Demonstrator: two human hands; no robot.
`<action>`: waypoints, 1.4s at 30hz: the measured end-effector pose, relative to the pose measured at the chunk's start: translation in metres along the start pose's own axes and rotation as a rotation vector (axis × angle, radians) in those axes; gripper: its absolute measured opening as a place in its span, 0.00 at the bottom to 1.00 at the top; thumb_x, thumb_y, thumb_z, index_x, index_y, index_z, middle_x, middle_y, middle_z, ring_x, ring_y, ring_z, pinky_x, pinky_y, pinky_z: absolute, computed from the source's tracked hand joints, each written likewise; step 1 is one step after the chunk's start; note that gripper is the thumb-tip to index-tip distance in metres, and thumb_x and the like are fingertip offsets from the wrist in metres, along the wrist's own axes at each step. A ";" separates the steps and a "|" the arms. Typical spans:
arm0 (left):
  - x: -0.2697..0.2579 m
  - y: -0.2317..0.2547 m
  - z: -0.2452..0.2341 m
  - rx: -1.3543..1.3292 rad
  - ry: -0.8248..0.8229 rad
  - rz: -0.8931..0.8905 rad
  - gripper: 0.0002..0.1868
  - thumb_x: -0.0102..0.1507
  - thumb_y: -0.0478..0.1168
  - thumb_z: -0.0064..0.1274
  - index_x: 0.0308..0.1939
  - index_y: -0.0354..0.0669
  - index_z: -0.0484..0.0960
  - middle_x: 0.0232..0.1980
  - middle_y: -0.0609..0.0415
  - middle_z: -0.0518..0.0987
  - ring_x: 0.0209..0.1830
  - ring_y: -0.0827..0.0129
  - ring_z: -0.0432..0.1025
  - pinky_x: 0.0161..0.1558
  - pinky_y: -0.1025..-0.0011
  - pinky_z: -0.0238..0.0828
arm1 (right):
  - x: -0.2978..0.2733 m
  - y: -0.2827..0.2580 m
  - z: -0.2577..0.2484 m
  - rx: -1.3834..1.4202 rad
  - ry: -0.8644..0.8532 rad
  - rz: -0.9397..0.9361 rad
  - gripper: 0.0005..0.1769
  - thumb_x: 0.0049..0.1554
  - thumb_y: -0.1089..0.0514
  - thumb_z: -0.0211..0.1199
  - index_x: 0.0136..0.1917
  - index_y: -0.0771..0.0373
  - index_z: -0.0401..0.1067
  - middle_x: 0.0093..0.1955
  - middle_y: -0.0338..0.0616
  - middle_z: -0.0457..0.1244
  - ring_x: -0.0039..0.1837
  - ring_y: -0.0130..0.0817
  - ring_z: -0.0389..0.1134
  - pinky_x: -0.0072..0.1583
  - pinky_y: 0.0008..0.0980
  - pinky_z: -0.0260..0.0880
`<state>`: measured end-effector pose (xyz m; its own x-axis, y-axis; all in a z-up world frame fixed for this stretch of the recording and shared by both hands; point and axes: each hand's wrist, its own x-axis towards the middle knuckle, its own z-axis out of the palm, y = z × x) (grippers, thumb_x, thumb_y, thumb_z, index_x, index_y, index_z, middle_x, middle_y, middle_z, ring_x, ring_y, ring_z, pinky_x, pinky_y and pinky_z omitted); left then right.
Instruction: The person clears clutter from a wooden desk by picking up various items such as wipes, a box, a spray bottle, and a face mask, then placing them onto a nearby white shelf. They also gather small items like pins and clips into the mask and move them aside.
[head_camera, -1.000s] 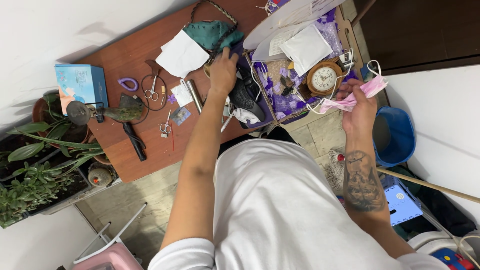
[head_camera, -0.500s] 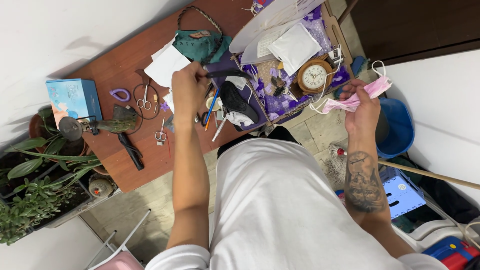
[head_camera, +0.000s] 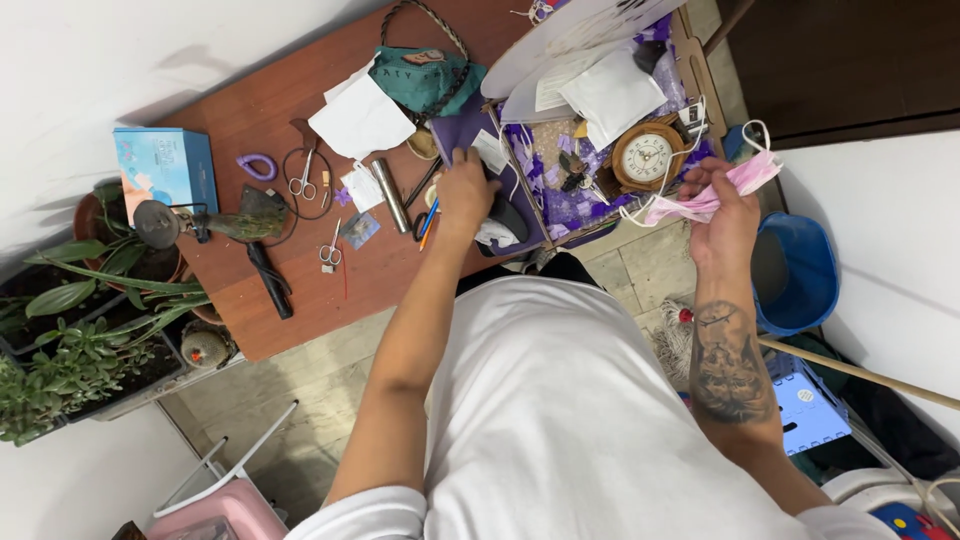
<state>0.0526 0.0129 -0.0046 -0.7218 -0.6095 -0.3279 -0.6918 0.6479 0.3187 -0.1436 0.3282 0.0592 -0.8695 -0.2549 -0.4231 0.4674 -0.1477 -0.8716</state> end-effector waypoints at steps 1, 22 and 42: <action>0.000 0.007 -0.004 0.000 0.003 -0.006 0.37 0.54 0.51 0.71 0.61 0.39 0.75 0.55 0.46 0.76 0.47 0.40 0.79 0.49 0.43 0.78 | 0.001 0.003 0.001 -0.001 -0.006 0.002 0.11 0.67 0.61 0.49 0.57 0.61 0.72 0.43 0.49 0.69 0.40 0.35 0.75 0.44 0.28 0.78; 0.030 -0.029 0.030 -0.038 -0.221 0.269 0.36 0.55 0.37 0.64 0.69 0.48 0.74 0.66 0.32 0.66 0.47 0.32 0.79 0.47 0.39 0.79 | -0.002 0.001 -0.004 0.014 0.017 0.010 0.12 0.67 0.60 0.49 0.58 0.60 0.72 0.43 0.49 0.70 0.40 0.36 0.76 0.45 0.29 0.79; -0.013 -0.051 -0.141 0.170 -0.184 0.385 0.26 0.50 0.58 0.72 0.47 0.52 0.87 0.37 0.43 0.85 0.38 0.39 0.80 0.33 0.41 0.75 | -0.010 0.003 -0.034 0.047 0.073 0.034 0.12 0.68 0.59 0.48 0.57 0.59 0.73 0.44 0.49 0.69 0.42 0.37 0.75 0.47 0.29 0.77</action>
<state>0.0944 -0.0768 0.1085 -0.8997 -0.2282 -0.3720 -0.3501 0.8864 0.3029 -0.1394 0.3626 0.0521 -0.8614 -0.1906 -0.4708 0.5025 -0.1847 -0.8446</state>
